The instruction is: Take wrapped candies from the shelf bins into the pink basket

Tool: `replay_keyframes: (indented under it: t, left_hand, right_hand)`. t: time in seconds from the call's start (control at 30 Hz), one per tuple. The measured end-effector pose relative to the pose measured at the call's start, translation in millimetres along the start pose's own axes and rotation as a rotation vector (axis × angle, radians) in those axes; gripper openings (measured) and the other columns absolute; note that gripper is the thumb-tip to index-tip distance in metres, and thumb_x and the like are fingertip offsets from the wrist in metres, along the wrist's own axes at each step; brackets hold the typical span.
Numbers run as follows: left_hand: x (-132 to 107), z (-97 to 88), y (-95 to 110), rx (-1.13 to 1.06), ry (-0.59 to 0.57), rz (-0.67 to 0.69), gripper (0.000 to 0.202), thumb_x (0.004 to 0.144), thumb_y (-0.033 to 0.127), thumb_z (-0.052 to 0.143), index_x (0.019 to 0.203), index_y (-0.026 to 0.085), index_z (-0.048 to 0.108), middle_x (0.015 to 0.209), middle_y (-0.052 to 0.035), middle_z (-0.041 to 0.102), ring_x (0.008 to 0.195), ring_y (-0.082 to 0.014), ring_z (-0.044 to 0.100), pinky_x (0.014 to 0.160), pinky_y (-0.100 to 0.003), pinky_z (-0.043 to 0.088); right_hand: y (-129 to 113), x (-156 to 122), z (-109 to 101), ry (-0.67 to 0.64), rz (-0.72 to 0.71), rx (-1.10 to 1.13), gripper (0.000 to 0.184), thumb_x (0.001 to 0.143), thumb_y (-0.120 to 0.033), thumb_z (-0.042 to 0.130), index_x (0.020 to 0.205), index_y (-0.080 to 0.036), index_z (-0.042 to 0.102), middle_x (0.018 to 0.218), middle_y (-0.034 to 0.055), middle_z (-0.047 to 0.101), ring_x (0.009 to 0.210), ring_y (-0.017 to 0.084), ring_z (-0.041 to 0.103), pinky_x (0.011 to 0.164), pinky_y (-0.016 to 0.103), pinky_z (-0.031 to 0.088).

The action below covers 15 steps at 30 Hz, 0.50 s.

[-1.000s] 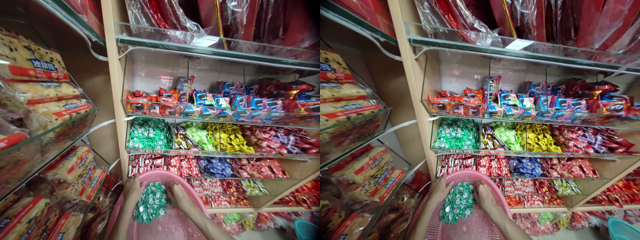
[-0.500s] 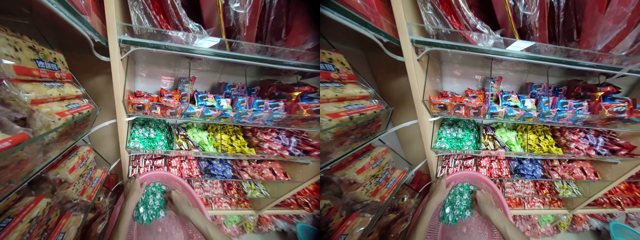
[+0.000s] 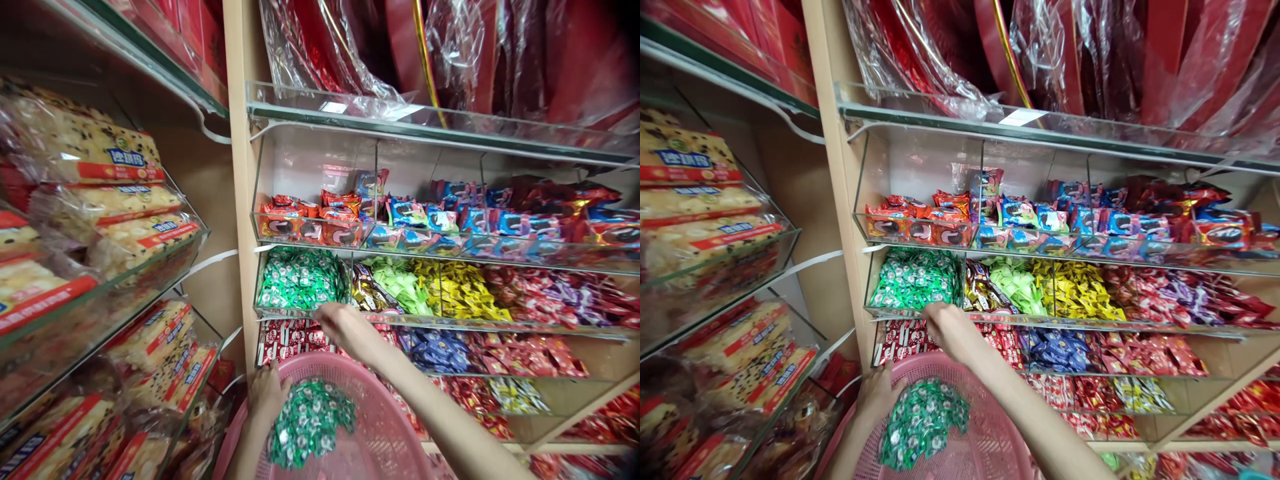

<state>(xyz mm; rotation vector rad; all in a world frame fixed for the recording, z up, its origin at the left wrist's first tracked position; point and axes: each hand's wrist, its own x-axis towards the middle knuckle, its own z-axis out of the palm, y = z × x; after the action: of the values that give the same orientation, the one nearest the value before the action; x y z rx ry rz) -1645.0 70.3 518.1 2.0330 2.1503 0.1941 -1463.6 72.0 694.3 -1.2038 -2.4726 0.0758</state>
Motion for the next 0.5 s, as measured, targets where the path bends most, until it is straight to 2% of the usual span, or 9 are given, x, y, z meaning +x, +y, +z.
replay_keyframes:
  t: [0.07,0.2,0.37,0.5]
  left_hand:
    - [1,1.7,-1,0.002,0.001,-0.001,0.054,0.084,0.040,0.039,0.126,0.008,0.045,0.115,-0.0147,0.059,0.105,-0.0255,0.053,0.090,-0.035,0.037]
    - [2,2.0,-2,0.004,0.020,0.004,0.053,0.084,0.039,0.039,0.126,0.008,0.045,0.113,-0.0139,0.060,0.105,-0.0255,0.054,0.090,-0.035,0.037]
    - [1,0.0,-1,0.010,0.023,-0.004,0.052,0.084,0.037,0.038,0.127,0.008,0.045,0.114,-0.0142,0.060,0.105,-0.0252,0.054,0.090,-0.034,0.038]
    - [1,0.3,-1,0.012,0.020,-0.006,0.053,0.084,0.039,0.038,0.126,0.008,0.046,0.113,-0.0144,0.060,0.104,-0.0260,0.054,0.090,-0.036,0.038]
  right_hand:
    - [4,23,-13,0.027,0.029,-0.219,0.020,0.084,-0.008,0.038,0.091,-0.016,0.054,0.089,0.0067,0.060,0.081,0.015,0.057,0.067,0.023,0.038]
    - [15,55,-12,-0.121,0.085,-0.518,0.028,0.079,0.000,0.043,0.103,-0.014,0.048,0.101,0.0114,0.060,0.094,0.020,0.057,0.070,0.025,0.040]
    - [30,69,5,-0.204,0.124,-0.555,0.045,0.070,0.004,0.052,0.111,-0.013,0.042,0.106,0.0136,0.060,0.098,0.022,0.057,0.071,0.025,0.042]
    - [37,69,8,-0.216,0.098,-0.550,0.043,0.072,0.003,0.049,0.110,-0.014,0.041,0.107,0.0125,0.060,0.100,0.021,0.057,0.074,0.025,0.042]
